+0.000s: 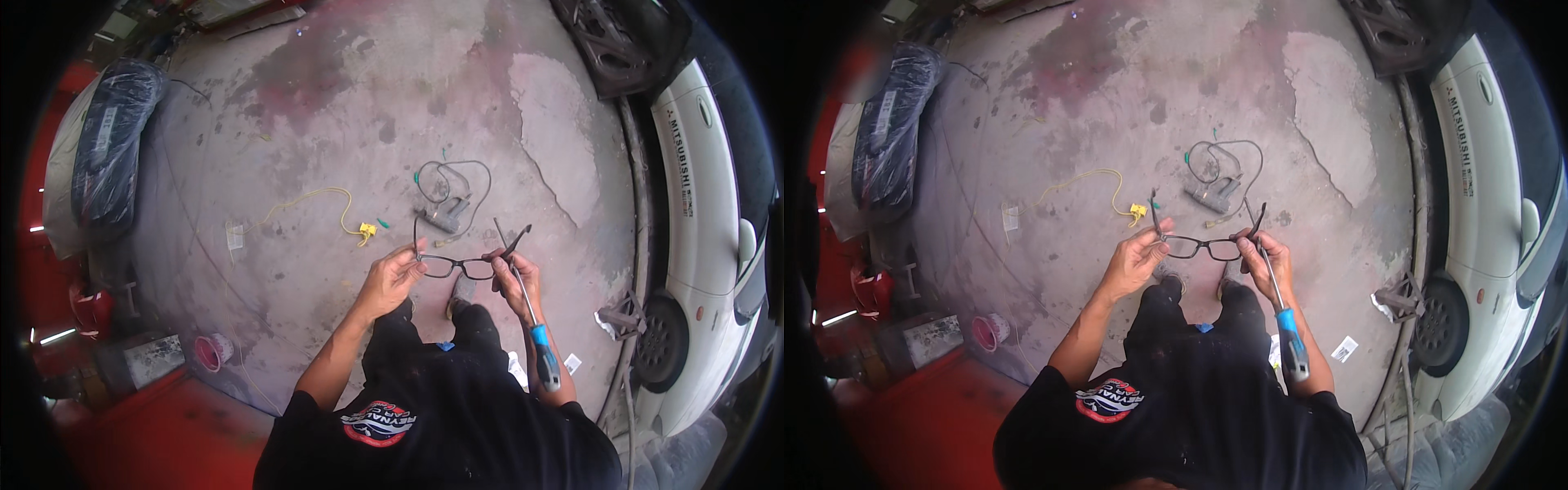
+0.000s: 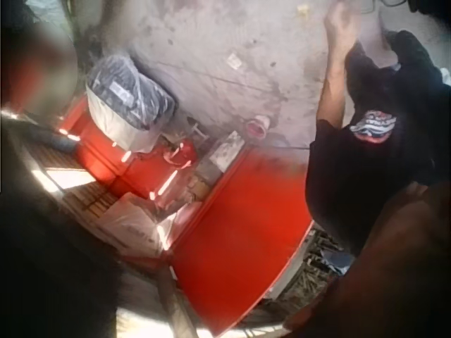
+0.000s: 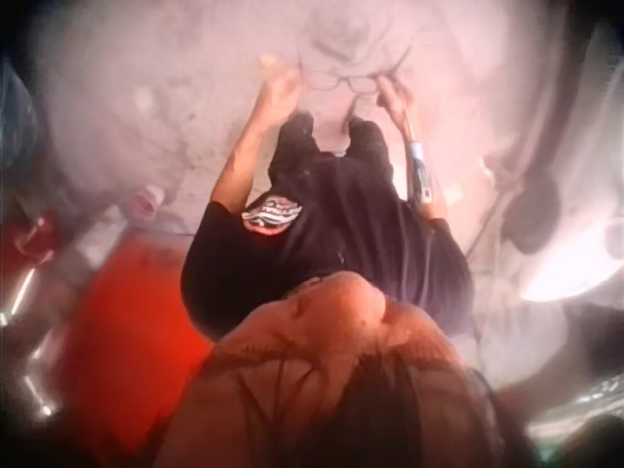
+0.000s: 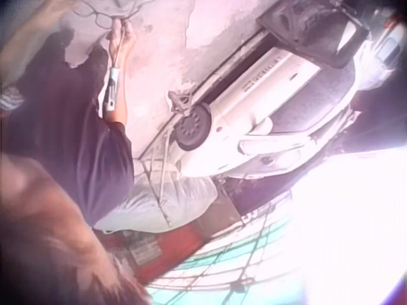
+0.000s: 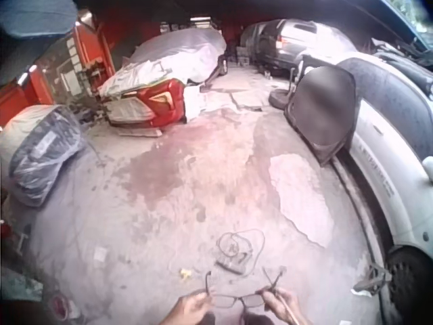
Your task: The person sits on the floor, picks up a power tool, and uses a screwdriver to remove screws from its casing before extracting a piece of paper from inside.
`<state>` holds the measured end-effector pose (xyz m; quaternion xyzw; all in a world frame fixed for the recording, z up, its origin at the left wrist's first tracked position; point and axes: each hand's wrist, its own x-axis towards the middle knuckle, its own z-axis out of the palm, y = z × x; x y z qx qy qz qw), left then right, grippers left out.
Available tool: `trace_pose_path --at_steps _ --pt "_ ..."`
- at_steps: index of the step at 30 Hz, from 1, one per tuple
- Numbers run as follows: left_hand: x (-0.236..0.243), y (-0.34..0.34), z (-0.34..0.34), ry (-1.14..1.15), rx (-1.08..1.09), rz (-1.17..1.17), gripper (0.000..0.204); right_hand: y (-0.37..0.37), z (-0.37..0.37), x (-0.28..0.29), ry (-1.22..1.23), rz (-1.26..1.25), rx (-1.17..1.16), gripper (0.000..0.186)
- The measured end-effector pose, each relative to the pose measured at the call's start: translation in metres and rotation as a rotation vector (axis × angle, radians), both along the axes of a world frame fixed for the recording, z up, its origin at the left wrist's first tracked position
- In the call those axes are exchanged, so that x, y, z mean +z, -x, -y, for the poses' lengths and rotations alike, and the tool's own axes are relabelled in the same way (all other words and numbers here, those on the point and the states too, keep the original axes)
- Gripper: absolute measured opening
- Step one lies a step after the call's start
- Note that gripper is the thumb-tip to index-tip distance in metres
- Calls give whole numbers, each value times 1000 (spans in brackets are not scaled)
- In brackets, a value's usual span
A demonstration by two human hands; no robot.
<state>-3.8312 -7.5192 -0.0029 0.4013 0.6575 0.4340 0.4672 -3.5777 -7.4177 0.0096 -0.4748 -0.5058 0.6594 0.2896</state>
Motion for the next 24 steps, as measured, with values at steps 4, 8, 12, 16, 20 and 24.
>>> trace_pose_path --at_steps 4,8,12,16,20,24 --pt "-44 23 -15 -62 -85 190 31 11 -3 -19 -24 -108 -133 20" --pt "-83 49 -26 -168 28 137 23 6 -41 -128 -103 54 -264 23" --pt "-169 58 -61 -514 104 102 32 -22 -87 -297 -68 409 -471 42" --pt "-217 57 -115 -750 -41 210 41 -59 -109 -413 -26 792 -210 49" --pt "-275 49 -102 -863 -44 262 33 -83 -114 -546 -2 814 -370 50" --pt "-324 39 -104 -849 -189 394 29 -140 -106 -662 -155 918 -387 45"
